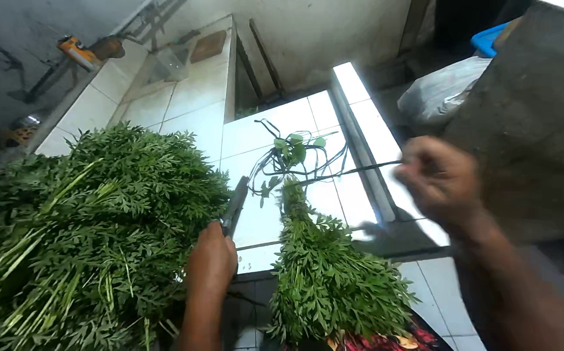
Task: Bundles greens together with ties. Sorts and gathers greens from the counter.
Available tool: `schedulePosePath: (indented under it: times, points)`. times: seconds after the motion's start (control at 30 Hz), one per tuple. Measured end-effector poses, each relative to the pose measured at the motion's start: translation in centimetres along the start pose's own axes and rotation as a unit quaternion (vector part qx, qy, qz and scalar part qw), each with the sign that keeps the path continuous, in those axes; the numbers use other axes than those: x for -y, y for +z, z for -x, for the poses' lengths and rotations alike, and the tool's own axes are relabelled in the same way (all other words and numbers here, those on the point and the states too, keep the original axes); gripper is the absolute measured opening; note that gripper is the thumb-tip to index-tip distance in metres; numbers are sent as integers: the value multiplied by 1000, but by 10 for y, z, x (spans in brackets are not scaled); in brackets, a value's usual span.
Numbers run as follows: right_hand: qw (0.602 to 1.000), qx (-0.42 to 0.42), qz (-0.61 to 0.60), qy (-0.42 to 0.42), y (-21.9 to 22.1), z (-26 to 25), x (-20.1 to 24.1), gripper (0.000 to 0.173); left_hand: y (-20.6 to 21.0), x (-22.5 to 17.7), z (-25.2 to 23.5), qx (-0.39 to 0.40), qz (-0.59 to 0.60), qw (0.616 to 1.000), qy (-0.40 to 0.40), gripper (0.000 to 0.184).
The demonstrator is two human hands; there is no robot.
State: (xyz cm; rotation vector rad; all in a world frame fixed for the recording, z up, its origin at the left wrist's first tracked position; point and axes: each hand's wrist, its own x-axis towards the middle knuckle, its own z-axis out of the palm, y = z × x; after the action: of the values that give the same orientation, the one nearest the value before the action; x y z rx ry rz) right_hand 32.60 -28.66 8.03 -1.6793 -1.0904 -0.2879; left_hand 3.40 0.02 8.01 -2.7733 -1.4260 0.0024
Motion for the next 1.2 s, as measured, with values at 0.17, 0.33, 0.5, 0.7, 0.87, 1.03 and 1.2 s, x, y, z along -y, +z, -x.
schedulePosePath:
  times: [0.17,0.33,0.5,0.7,0.87,1.03,1.2]
  points:
    - [960,-194,-44,200,-90,62,-88,35,18,5,-23,6,12,999,-30,40]
    - [868,-207,-16,452,-69,118,-92,48,38,-2,-54,16,18,999,-43,41]
    - [776,-199,-268,535,-27,165,-109,38,36,-23,-59,23,28,999,-10,37]
    - [886,-71,-176,423,-24,172,-128,33,28,-111,-39,254,316,910,88,91]
    - [939,42,-117,321,-40,152,-127,19,14,-126,-41,312,386,858,135,54]
    - [961,35,-67,267,-50,132,-142,24,-21,-92,-22,287,282,883,239,56]
    - [946,69,148,281,-37,148,-183,33,-26,-44,54,266,116,926,241,82]
